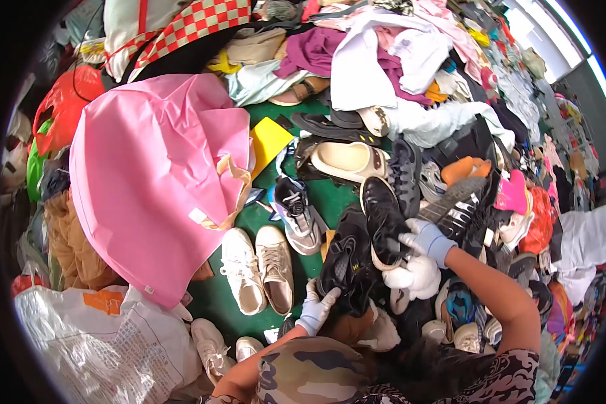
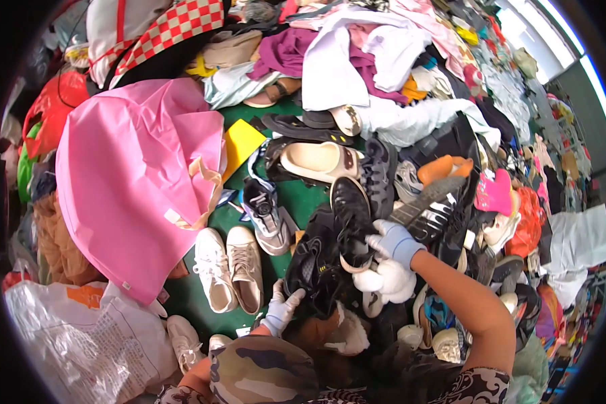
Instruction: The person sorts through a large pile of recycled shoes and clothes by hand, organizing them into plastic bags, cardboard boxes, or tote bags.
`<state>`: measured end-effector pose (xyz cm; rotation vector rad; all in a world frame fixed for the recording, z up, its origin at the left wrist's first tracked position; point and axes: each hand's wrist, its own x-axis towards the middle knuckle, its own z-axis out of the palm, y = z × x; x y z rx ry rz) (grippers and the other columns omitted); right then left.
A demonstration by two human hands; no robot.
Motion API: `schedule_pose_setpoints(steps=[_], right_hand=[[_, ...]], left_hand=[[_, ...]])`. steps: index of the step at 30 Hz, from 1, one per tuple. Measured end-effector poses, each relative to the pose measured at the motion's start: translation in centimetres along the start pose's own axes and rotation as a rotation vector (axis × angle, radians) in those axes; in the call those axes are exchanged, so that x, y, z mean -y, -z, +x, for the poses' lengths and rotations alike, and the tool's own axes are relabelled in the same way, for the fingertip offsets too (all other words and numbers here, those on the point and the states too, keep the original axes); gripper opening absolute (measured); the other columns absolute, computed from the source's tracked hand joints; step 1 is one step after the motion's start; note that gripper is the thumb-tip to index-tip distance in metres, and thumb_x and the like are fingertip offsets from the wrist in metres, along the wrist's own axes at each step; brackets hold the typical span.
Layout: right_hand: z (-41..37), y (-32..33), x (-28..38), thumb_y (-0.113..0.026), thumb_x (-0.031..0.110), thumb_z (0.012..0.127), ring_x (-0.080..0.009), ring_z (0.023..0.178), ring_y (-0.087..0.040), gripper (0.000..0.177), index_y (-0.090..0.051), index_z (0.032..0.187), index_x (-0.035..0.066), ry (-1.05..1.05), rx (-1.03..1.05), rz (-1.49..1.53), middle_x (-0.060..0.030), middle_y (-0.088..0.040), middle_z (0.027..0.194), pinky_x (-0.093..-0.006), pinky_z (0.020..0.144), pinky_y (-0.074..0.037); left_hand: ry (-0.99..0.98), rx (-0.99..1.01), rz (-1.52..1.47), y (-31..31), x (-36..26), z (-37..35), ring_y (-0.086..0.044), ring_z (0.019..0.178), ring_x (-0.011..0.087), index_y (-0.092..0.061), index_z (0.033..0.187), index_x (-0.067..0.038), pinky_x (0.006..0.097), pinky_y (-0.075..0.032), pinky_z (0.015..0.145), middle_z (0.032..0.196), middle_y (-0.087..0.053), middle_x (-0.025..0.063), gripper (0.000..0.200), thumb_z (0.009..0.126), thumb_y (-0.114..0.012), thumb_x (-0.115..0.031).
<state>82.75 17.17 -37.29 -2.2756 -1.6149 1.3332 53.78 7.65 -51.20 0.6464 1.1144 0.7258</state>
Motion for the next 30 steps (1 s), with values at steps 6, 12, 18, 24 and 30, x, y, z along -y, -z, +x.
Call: schedule_pose_setpoints(steps=[6,12,18,24,30], right_hand=[[0.6,-2.0,3.7,-0.053,0.024,0.082,-0.038,0.085,-0.06,0.025,-0.054,0.096,0.003,0.21,-0.03,-0.482,-0.0212,-0.062,0.088,-0.0444,0.077,-0.046],[2.6,-4.6,2.6,-0.049,0.016,0.079,-0.0339,0.091,-0.061,0.041,-0.051,0.118,0.005,0.646,0.126,-0.467,-0.0184,-0.063,0.1,-0.0419,0.08,-0.047],[8.0,1.0,8.5,-0.058,0.019,0.076,-0.0307,0.099,-0.06,0.054,-0.048,0.126,0.002,0.328,0.778,-0.581,-0.0207,-0.06,0.11,-0.0373,0.086,-0.046],[20.5,6.5,9.0,-0.065,0.015,0.071,-0.0312,0.113,-0.05,0.064,-0.042,0.129,0.001,0.591,-0.23,-0.316,-0.0203,-0.051,0.121,-0.0349,0.1,-0.038],[35.4,4.1,7.6,-0.072,0.003,0.051,-0.0372,0.129,-0.033,0.11,-0.017,0.144,0.022,0.459,-0.49,-0.823,-0.0206,-0.029,0.141,-0.0362,0.105,-0.034]], left_hand=[[-0.031,0.029,0.296,3.4,5.4,3.0,-0.055,0.107,0.027,-0.021,0.139,-0.003,0.0324,-0.043,0.089,0.118,-0.056,0.0183,0.094,0.074,-0.068,-0.053],[0.224,0.004,0.68,3.7,0.5,-1.2,-0.053,0.112,0.0364,-0.023,0.139,-0.007,0.0389,-0.043,0.091,0.119,-0.056,0.0221,0.096,0.071,-0.065,-0.059],[0.382,0.148,0.968,4.1,-3.8,-3.1,-0.05,0.116,0.0349,-0.027,0.139,-0.013,0.0397,-0.041,0.094,0.122,-0.055,0.0193,0.087,0.074,-0.061,-0.059],[0.299,0.173,0.787,6.3,-2.8,-6.8,-0.049,0.115,0.0297,-0.051,0.122,-0.004,0.0371,-0.041,0.095,0.121,-0.053,0.0182,0.047,0.089,-0.053,-0.037],[0.34,0.058,0.483,6.3,-1.8,-13.6,-0.055,0.107,0.022,-0.055,0.119,-0.008,0.0337,-0.041,0.093,0.112,-0.061,0.0091,0.038,0.09,-0.052,-0.032]])
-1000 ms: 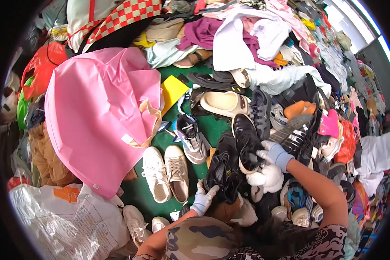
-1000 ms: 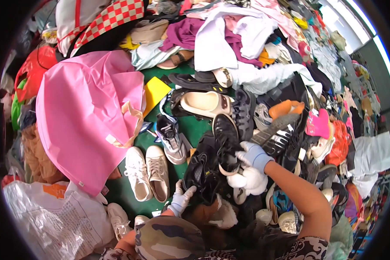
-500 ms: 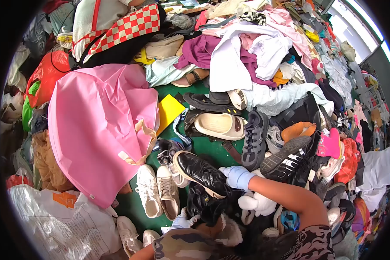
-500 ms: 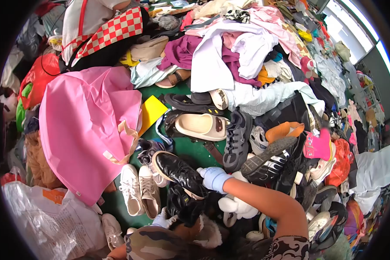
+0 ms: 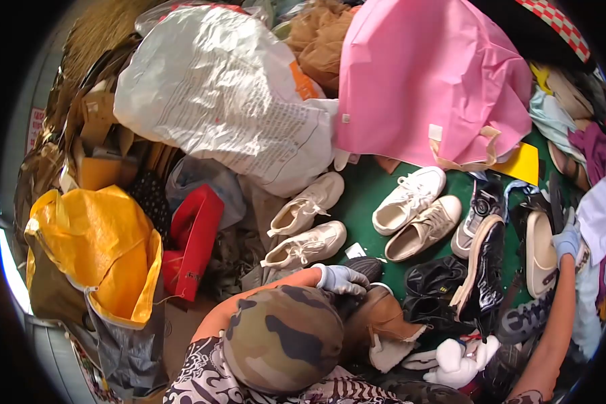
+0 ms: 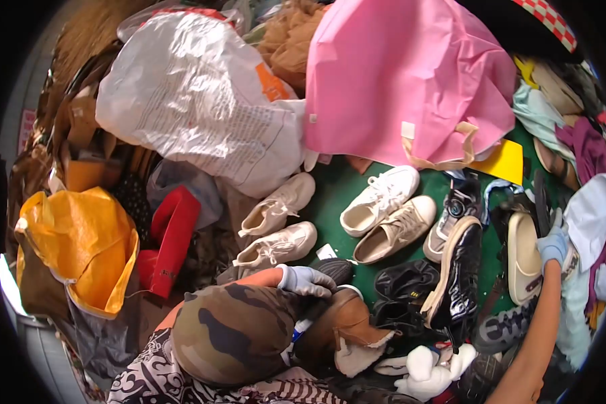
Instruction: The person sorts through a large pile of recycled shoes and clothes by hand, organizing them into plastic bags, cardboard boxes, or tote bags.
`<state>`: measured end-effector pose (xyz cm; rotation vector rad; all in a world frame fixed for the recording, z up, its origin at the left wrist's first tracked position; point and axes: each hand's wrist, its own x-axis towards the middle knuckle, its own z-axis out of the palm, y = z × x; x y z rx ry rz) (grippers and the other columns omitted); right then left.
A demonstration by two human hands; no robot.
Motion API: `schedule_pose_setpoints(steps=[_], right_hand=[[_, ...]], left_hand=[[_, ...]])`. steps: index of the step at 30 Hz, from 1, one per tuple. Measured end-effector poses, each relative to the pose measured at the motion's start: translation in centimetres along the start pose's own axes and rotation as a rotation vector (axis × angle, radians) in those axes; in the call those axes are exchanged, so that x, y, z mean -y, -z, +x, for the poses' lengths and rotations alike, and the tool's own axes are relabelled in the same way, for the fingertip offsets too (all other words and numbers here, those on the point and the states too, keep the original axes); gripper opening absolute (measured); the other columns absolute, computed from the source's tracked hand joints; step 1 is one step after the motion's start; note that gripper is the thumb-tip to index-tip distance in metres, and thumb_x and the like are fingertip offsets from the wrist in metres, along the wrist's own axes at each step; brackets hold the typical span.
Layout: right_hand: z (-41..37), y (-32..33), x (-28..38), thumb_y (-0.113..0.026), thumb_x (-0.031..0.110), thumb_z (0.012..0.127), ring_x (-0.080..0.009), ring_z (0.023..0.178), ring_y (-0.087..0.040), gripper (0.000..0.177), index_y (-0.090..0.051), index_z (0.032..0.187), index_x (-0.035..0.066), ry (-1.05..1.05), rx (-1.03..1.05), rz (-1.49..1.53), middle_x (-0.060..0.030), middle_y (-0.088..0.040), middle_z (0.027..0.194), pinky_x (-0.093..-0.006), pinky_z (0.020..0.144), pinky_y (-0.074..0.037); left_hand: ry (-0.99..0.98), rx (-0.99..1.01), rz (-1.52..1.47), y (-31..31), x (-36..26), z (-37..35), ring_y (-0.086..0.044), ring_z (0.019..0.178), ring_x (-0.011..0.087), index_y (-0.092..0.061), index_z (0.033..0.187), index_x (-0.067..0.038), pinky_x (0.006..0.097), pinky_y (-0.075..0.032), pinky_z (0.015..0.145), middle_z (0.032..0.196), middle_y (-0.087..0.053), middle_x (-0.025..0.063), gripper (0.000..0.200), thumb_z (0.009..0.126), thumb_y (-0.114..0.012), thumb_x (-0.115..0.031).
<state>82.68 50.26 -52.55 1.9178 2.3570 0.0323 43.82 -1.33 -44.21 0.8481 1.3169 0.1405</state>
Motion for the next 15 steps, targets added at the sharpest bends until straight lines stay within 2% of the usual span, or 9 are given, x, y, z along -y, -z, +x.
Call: schedule_pose_setpoints(steps=[2,4,6,7,8,9,12,13,15], right_hand=[[2.7,-2.4,-1.9,-0.067,0.005,0.052,-0.0386,0.123,-0.04,0.107,-0.017,0.145,0.023,-0.005,-0.02,0.128,-0.022,-0.034,0.138,-0.0363,0.101,-0.037],[1.7,1.6,0.4,-0.063,0.003,0.057,-0.0379,0.12,-0.044,0.102,-0.016,0.145,0.022,-0.1,0.135,0.291,-0.0225,-0.037,0.137,-0.037,0.099,-0.037],[2.8,-0.8,-1.1,-0.06,0.002,0.064,-0.0375,0.118,-0.046,0.095,-0.015,0.145,0.021,-0.064,0.122,0.325,-0.022,-0.037,0.138,-0.0369,0.099,-0.037],[2.7,-2.4,-1.4,-0.059,0.003,0.066,-0.0372,0.119,-0.045,0.092,-0.016,0.145,0.021,0.01,-0.032,0.252,-0.0214,-0.037,0.138,-0.0373,0.098,-0.038],[2.3,-3.4,-1.6,-0.059,0.003,0.068,-0.0369,0.119,-0.045,0.09,-0.017,0.145,0.021,0.084,-0.188,0.177,-0.0208,-0.037,0.139,-0.0376,0.098,-0.038],[2.1,-4.1,-2.0,-0.059,0.006,0.072,-0.0376,0.119,-0.045,0.084,-0.019,0.145,0.022,0.089,-0.2,0.194,-0.0202,-0.037,0.138,-0.0386,0.095,-0.039],[-2.0,-0.3,0.6,-0.06,0.007,0.073,-0.0375,0.118,-0.045,0.083,-0.02,0.145,0.022,0.119,-0.087,0.371,-0.0196,-0.039,0.137,-0.0388,0.094,-0.039],[-3.5,0.4,1.5,-0.06,0.006,0.073,-0.0383,0.111,-0.05,0.083,-0.022,0.144,0.024,0.109,-0.069,0.387,-0.0182,-0.042,0.136,-0.0402,0.09,-0.041],[-7.6,2.0,3.6,-0.061,0.001,0.071,-0.0341,0.113,-0.05,0.079,-0.031,0.141,0.021,0.228,-0.112,0.611,-0.0158,-0.046,0.134,-0.0388,0.092,-0.041]], left_hand=[[-0.051,-0.039,-0.192,-0.9,0.9,-1.5,-0.055,0.106,0.0194,-0.055,0.119,-0.006,0.0322,-0.041,0.093,0.111,-0.061,0.0075,0.036,0.091,-0.052,-0.029],[-0.138,-0.121,-0.386,-1.8,0.9,-3.1,-0.054,0.102,0.0138,-0.054,0.118,-0.002,0.029,-0.041,0.093,0.109,-0.06,0.0049,0.03,0.093,-0.051,-0.018],[-0.152,-0.343,-0.65,-3.3,3.6,-3.1,-0.053,0.104,0.0127,-0.054,0.118,-0.002,0.028,-0.04,0.094,0.11,-0.059,0.0038,0.03,0.092,-0.053,-0.017],[-0.19,-0.384,-0.851,-3.7,4.7,-3.1,-0.052,0.104,0.0112,-0.054,0.119,-0.003,0.0268,-0.04,0.095,0.11,-0.059,0.0032,0.03,0.092,-0.053,-0.018],[-0.178,-0.468,-0.789,-3.8,4.9,-3.2,-0.054,0.1,0.011,-0.054,0.118,-0.003,0.0258,-0.041,0.092,0.107,-0.059,0.003,0.029,0.093,-0.053,-0.018],[-0.138,-0.456,-0.814,-3.7,5.2,-3.4,-0.054,0.101,0.0114,-0.052,0.119,-0.003,0.0267,-0.041,0.093,0.108,-0.059,0.0036,0.03,0.093,-0.051,-0.019],[-0.137,-0.434,-0.863,-3.7,6.0,-3.6,-0.055,0.099,0.0119,-0.05,0.12,-0.002,0.0274,-0.042,0.091,0.106,-0.058,0.0038,0.031,0.094,-0.05,-0.02],[-0.142,-0.418,-0.83,-3.7,6.3,-3.4,-0.055,0.099,0.0114,-0.05,0.12,-0.003,0.027,-0.042,0.091,0.106,-0.058,0.0036,0.031,0.094,-0.05,-0.02],[-0.123,-0.362,-0.753,-3.3,6.2,-3.1,-0.052,0.102,0.0105,-0.05,0.12,-0.002,0.0266,-0.04,0.093,0.107,-0.058,0.0033,0.033,0.093,-0.053,-0.022]])
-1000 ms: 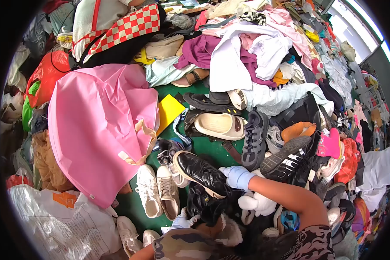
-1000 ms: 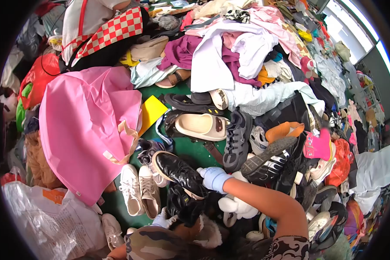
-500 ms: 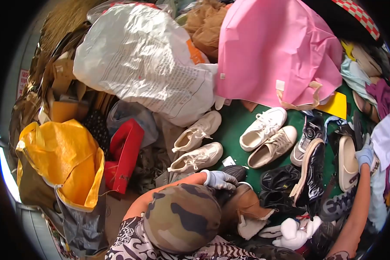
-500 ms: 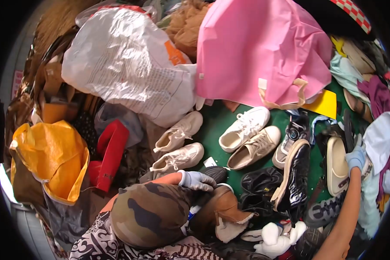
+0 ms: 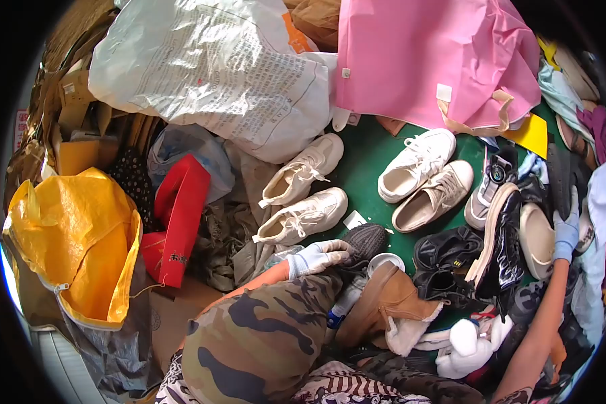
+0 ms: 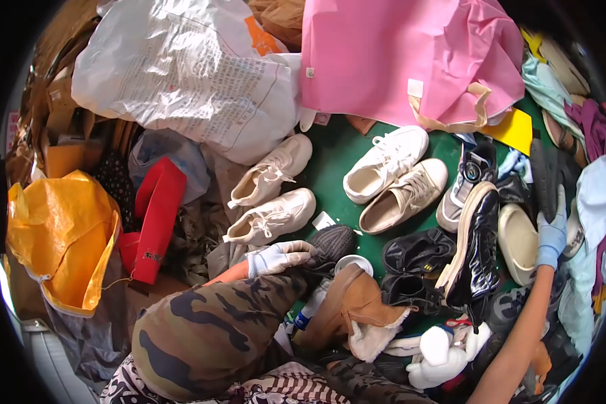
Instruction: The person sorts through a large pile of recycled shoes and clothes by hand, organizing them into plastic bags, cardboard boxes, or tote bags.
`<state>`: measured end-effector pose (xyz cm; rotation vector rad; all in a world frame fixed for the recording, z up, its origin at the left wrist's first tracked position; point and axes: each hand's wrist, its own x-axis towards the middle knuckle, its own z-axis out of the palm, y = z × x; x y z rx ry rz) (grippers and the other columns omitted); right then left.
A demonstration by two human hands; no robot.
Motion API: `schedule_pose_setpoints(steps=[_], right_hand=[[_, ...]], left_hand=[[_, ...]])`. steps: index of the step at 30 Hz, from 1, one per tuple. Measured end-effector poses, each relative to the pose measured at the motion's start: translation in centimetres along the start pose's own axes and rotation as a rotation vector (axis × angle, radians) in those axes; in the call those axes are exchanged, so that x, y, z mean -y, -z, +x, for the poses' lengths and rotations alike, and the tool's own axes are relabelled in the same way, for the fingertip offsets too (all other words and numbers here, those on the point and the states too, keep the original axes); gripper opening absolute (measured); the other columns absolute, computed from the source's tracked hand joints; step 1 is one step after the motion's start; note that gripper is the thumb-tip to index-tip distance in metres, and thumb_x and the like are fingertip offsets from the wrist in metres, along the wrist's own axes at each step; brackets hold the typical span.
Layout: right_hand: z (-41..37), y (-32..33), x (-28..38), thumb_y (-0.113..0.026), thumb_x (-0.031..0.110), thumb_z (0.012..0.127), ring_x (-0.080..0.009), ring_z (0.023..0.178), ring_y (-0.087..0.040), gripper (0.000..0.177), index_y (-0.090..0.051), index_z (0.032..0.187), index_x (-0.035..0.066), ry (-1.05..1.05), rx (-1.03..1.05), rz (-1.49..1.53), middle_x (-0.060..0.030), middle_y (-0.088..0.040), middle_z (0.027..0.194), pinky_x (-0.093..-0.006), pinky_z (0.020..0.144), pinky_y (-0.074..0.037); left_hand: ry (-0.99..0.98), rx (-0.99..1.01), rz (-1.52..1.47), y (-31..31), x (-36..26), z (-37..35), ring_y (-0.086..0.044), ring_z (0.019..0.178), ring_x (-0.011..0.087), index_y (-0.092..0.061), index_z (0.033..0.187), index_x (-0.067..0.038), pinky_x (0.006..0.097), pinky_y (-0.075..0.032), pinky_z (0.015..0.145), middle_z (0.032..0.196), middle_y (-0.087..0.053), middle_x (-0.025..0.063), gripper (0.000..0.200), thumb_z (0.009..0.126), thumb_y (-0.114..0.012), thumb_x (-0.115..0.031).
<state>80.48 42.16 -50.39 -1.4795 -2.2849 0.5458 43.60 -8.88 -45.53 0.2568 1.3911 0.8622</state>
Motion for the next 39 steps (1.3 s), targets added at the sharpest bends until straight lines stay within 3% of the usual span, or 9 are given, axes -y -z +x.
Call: schedule_pose_setpoints(steps=[4,10,17,27,29,32,33,37,39], right_hand=[[-4.5,2.7,4.3,-0.065,0.001,0.07,-0.0278,0.118,-0.049,0.063,-0.046,0.131,0.006,0.531,-0.124,-0.125,-0.0101,-0.051,0.131,-0.0371,0.1,-0.036],[-7.9,9.2,9.7,-0.062,0.004,0.073,-0.0346,0.122,-0.043,0.058,-0.049,0.129,0.007,0.72,-0.129,-0.325,-0.0159,-0.047,0.132,-0.0402,0.102,-0.033],[-7.8,6.3,20.1,-0.057,0.016,0.07,-0.0303,0.118,-0.048,0.037,-0.06,0.108,0.016,1.192,-0.151,-0.516,-0.0126,-0.051,0.125,-0.052,0.101,-0.034],[-10.6,0.0,23.2,-0.053,0.016,0.072,-0.0253,0.124,-0.042,0.025,-0.058,0.096,0.015,1.188,0.303,-0.372,-0.0095,-0.049,0.128,-0.0529,0.106,-0.026],[-11.0,0.6,23.3,-0.054,0.015,0.071,-0.0261,0.125,-0.041,0.026,-0.06,0.096,0.015,1.14,0.322,-0.35,-0.0102,-0.049,0.129,-0.0531,0.107,-0.024],[-11.9,1.4,22.9,-0.056,0.014,0.069,-0.0264,0.126,-0.04,0.028,-0.062,0.096,0.012,1.099,0.381,-0.299,-0.0097,-0.049,0.128,-0.053,0.108,-0.021],[-12.1,1.6,22.7,-0.056,0.014,0.069,-0.0264,0.126,-0.04,0.028,-0.062,0.096,0.012,1.082,0.381,-0.307,-0.0097,-0.049,0.128,-0.053,0.108,-0.021],[-13.0,1.7,21.6,-0.058,0.013,0.068,-0.0247,0.127,-0.039,0.026,-0.063,0.093,0.012,1.061,0.342,-0.281,-0.0077,-0.049,0.13,-0.0518,0.108,-0.021],[-13.2,1.9,21.2,-0.058,0.013,0.068,-0.0238,0.128,-0.038,0.026,-0.063,0.093,0.013,1.066,0.331,-0.27,-0.0071,-0.048,0.131,-0.0506,0.108,-0.022]], left_hand=[[0.053,0.133,0.271,-0.6,-2.4,0.5,-0.048,0.108,0.0112,-0.053,0.118,-0.002,0.0278,-0.037,0.096,0.111,-0.057,0.0024,0.037,0.09,-0.058,-0.026],[-0.294,0.392,0.836,-0.1,-2.9,1.6,-0.056,0.1,0.0324,-0.059,0.107,-0.001,0.0375,-0.043,0.087,0.102,-0.061,0.0189,0.033,0.088,-0.053,-0.028],[-0.429,0.382,0.984,-0.2,-2.6,0.6,-0.056,0.095,0.0309,-0.064,0.099,-0.007,0.0392,-0.042,0.085,0.098,-0.062,0.0117,0.025,0.086,-0.054,-0.026],[-0.416,0.348,0.948,0.2,-2.4,0.0,-0.056,0.097,0.0268,-0.061,0.106,-0.006,0.0378,-0.042,0.088,0.102,-0.061,0.0114,0.027,0.088,-0.054,-0.024],[-0.217,0.138,0.659,-0.2,-3.7,-0.5,-0.058,0.096,0.0212,-0.06,0.107,-0.005,0.034,-0.044,0.087,0.1,-0.062,0.0105,0.026,0.088,-0.056,-0.022],[-0.377,-0.458,0.656,0.9,-4.9,-0.4,-0.058,0.096,0.0217,-0.059,0.109,-0.005,0.0328,-0.045,0.086,0.098,-0.062,0.011,0.029,0.083,-0.062,-0.016],[-0.561,-0.746,1.235,1.8,-5.7,-0.5,-0.055,0.1,0.0273,-0.055,0.117,-0.007,0.0357,-0.042,0.09,0.105,-0.059,0.0124,0.049,0.072,-0.07,-0.022],[-0.154,-0.739,1.71,2.6,-3.1,-2.8,-0.044,0.116,0.0302,-0.045,0.126,-0.014,0.0466,-0.037,0.092,0.123,-0.046,0.0116,0.078,0.059,-0.076,-0.04],[-0.382,-0.919,2.068,7.1,2.5,-1.1,-0.044,0.116,0.0299,-0.044,0.129,-0.021,0.0509,-0.039,0.085,0.123,-0.045,0.0111,0.076,0.061,-0.073,-0.038]])
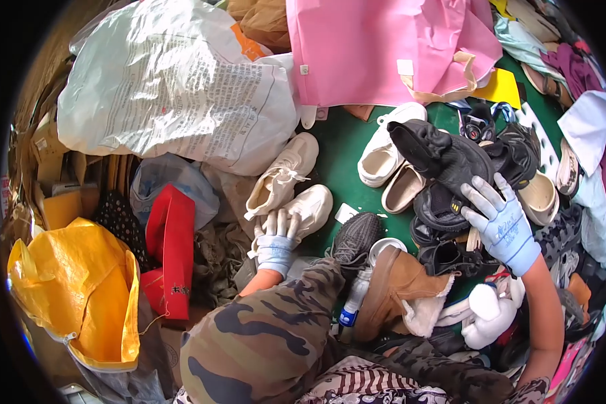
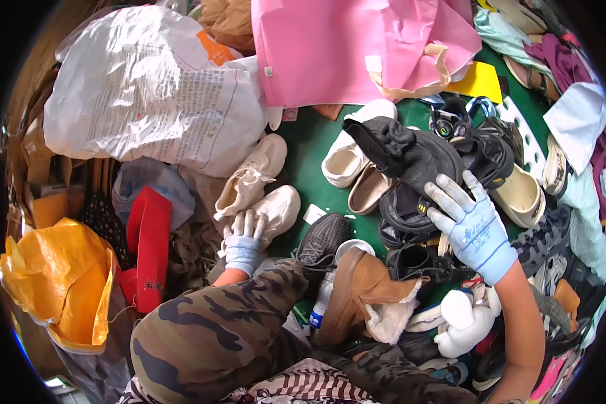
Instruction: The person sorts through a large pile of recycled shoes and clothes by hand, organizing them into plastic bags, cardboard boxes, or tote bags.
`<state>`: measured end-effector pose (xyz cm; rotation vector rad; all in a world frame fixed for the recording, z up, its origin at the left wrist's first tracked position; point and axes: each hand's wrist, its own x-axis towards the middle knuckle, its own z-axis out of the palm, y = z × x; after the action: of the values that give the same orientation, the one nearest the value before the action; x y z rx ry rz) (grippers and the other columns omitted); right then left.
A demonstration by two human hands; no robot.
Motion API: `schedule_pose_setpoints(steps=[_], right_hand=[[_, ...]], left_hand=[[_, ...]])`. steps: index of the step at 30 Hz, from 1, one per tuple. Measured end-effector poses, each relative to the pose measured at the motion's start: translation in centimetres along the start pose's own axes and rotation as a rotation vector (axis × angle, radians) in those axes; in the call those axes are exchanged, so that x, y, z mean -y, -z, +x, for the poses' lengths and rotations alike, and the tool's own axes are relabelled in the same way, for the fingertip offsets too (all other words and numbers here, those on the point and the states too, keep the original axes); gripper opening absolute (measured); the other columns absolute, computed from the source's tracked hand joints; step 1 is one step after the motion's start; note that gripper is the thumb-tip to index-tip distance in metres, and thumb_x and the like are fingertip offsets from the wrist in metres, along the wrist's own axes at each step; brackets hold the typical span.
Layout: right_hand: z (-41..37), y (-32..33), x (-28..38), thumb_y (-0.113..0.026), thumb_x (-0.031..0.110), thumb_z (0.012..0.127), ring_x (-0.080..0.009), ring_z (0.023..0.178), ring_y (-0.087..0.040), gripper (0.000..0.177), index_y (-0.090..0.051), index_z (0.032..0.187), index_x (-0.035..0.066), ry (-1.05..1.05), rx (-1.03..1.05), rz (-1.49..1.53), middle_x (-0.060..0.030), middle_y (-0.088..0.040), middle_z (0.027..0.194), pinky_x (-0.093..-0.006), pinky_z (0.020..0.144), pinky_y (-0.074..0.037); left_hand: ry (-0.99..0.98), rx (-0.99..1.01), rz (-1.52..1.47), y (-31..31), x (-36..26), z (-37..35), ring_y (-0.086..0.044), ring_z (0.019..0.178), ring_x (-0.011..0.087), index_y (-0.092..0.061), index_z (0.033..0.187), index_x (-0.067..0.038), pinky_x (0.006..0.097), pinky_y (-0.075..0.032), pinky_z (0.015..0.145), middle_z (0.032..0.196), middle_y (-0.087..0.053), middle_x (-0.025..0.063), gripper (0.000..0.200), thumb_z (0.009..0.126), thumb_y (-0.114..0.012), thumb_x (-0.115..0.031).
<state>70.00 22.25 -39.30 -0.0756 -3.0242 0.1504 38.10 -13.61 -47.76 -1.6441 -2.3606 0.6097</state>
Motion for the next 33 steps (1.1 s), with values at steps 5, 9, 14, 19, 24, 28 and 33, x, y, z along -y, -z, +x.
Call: schedule_pose_setpoints(steps=[5,9,14,19,24,28,33], right_hand=[[0.2,0.1,0.2,-0.058,0.014,0.069,-0.0235,0.128,-0.038,0.024,-0.062,0.092,0.013,-0.006,0.002,-0.02,-0.0062,-0.048,0.131,-0.0493,0.108,-0.023],[0.3,0.1,0.2,-0.058,0.013,0.069,-0.024,0.128,-0.038,0.024,-0.063,0.092,0.013,-0.003,-0.008,-0.03,-0.0065,-0.048,0.131,-0.049,0.107,-0.024],[0.6,0.4,0.5,-0.058,0.013,0.068,-0.0251,0.127,-0.039,0.025,-0.063,0.092,0.012,-0.017,0.029,-0.043,-0.0073,-0.049,0.131,-0.0493,0.107,-0.025],[1.3,0.6,0.5,-0.058,0.009,0.065,-0.0266,0.126,-0.039,0.027,-0.063,0.092,0.01,-0.019,-0.007,-0.021,-0.0084,-0.05,0.128,-0.0512,0.106,-0.026],[1.3,0.5,0.6,-0.058,0.009,0.065,-0.0274,0.126,-0.04,0.026,-0.063,0.091,0.009,-0.025,0.013,-0.041,-0.009,-0.05,0.127,-0.0518,0.106,-0.026],[1.3,0.7,0.6,-0.058,0.008,0.066,-0.0283,0.126,-0.039,0.026,-0.062,0.091,0.009,-0.026,0.012,-0.023,-0.0092,-0.05,0.127,-0.052,0.106,-0.026],[1.1,0.5,0.7,-0.058,0.009,0.067,-0.0282,0.126,-0.039,0.024,-0.062,0.09,0.01,-0.028,0.007,-0.034,-0.0086,-0.05,0.128,-0.0519,0.106,-0.026]], left_hand=[[0.188,0.206,-0.802,1.2,3.0,3.0,-0.058,0.091,0.0291,-0.053,0.122,-0.015,0.037,-0.048,0.081,0.104,-0.058,0.0102,0.055,0.069,-0.07,-0.014],[0.556,0.417,-1.747,1.8,4.5,4.1,-0.059,0.088,0.0104,-0.055,0.116,0.003,0.0227,-0.049,0.079,0.105,-0.062,0.0068,0.049,0.07,-0.071,0.005],[0.555,0.078,-2.426,5.6,3.8,6.4,-0.058,0.101,0.0173,-0.041,0.129,-0.002,0.0319,-0.047,0.091,0.114,-0.058,0.0062,0.059,0.074,-0.061,0.002],[0.495,0.031,-2.726,3.5,3.8,7.0,-0.055,0.109,0.0217,-0.042,0.131,-0.008,0.037,-0.045,0.095,0.123,-0.053,0.0069,0.058,0.077,-0.063,-0.01],[0.366,0.366,-3.012,2.5,3.5,6.7,-0.054,0.102,0.0234,-0.046,0.124,-0.006,0.0351,-0.044,0.089,0.112,-0.055,0.0098,0.044,0.085,-0.059,-0.021],[0.239,0.466,-3.243,2.6,2.3,8.1,-0.049,0.069,0.0177,-0.055,0.107,-0.004,0.0257,-0.043,0.056,0.08,-0.054,0.0094,0.027,0.09,-0.051,-0.026],[0.2,0.523,-3.224,1.5,3.7,8.5,-0.046,0.065,0.018,-0.053,0.109,-0.005,0.0253,-0.04,0.053,0.078,-0.052,0.0097,0.03,0.09,-0.05,-0.029]])
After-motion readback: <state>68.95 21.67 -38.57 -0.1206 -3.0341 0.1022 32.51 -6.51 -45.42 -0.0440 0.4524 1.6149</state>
